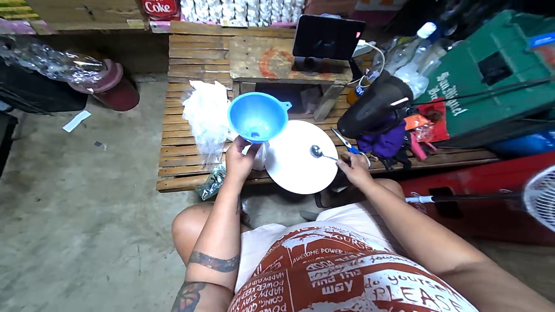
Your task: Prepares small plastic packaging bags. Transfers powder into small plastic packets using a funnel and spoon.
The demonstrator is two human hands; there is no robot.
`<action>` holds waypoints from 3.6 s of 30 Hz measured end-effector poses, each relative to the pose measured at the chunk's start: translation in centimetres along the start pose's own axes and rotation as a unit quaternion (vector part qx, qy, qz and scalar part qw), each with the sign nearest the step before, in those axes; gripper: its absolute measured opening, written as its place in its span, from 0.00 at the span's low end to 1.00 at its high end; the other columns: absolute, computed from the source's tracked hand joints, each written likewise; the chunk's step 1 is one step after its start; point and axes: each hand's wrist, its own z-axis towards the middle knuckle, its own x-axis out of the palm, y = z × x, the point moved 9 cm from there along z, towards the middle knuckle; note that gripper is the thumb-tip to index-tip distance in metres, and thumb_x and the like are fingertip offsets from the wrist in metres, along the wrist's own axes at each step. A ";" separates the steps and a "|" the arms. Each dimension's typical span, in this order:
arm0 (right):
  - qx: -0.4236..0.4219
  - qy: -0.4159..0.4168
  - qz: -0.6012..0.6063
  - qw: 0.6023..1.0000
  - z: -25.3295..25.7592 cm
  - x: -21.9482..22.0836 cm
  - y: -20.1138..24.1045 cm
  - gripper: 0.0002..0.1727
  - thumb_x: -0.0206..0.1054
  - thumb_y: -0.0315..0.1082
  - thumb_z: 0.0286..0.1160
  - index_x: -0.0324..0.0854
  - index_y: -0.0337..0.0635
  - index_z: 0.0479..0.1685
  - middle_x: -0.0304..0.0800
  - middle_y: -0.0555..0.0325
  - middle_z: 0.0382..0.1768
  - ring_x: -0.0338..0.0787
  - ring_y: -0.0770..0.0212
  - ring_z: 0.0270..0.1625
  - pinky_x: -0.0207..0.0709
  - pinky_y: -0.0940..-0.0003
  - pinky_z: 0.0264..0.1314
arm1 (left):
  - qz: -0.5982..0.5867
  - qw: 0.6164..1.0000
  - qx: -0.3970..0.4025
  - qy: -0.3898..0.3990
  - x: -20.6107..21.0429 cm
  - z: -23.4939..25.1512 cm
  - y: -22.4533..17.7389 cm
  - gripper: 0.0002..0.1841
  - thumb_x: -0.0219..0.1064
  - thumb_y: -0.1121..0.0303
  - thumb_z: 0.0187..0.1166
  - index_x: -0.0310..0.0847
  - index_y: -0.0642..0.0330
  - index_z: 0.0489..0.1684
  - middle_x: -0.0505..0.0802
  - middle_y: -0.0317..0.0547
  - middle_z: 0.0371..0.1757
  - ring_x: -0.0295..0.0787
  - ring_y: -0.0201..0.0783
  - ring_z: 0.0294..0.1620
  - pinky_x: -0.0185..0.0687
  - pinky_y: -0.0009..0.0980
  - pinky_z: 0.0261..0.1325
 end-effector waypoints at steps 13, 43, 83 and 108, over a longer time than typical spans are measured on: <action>-0.284 0.171 0.319 0.888 -8.3 -3.9 22.7 0.24 0.57 0.41 0.86 0.74 0.40 0.76 0.91 0.61 0.43 0.89 0.70 0.41 0.85 0.71 0.46 | 0.049 0.992 0.038 0.107 1.8 -1.5 -1.7 0.19 0.71 0.77 0.70 0.82 0.69 0.61 0.93 0.48 0.52 0.89 0.26 0.54 0.82 0.29 0.66; -0.073 0.023 0.553 0.830 -6.3 1.5 -0.5 0.16 0.60 0.29 0.83 0.72 0.34 0.66 0.88 0.62 0.37 0.84 0.76 0.31 0.80 0.81 0.37 | 0.113 0.991 0.068 0.019 1.1 4.1 -10.7 0.08 0.73 0.75 0.74 0.81 0.68 0.43 0.93 0.42 0.39 0.92 0.31 0.42 0.89 0.33 0.54; -0.079 0.007 0.551 0.831 -5.4 2.4 -0.3 0.14 0.57 0.26 0.81 0.72 0.37 0.62 0.87 0.68 0.36 0.83 0.78 0.29 0.79 0.84 0.33 | 0.132 0.929 -0.233 -0.257 -17.8 1.4 7.6 0.20 0.53 0.65 0.92 0.74 0.73 0.71 0.88 0.64 0.59 0.88 0.50 0.53 0.83 0.47 0.59; -0.078 0.021 0.532 0.843 -5.8 3.1 0.1 0.15 0.58 0.27 0.83 0.71 0.34 0.66 0.87 0.64 0.35 0.83 0.76 0.27 0.78 0.83 0.31 | 0.437 0.842 -0.315 0.016 -11.9 -1.5 8.0 0.16 0.62 0.60 0.88 0.88 0.60 0.61 0.91 0.60 0.62 0.86 0.62 0.68 0.73 0.69 0.71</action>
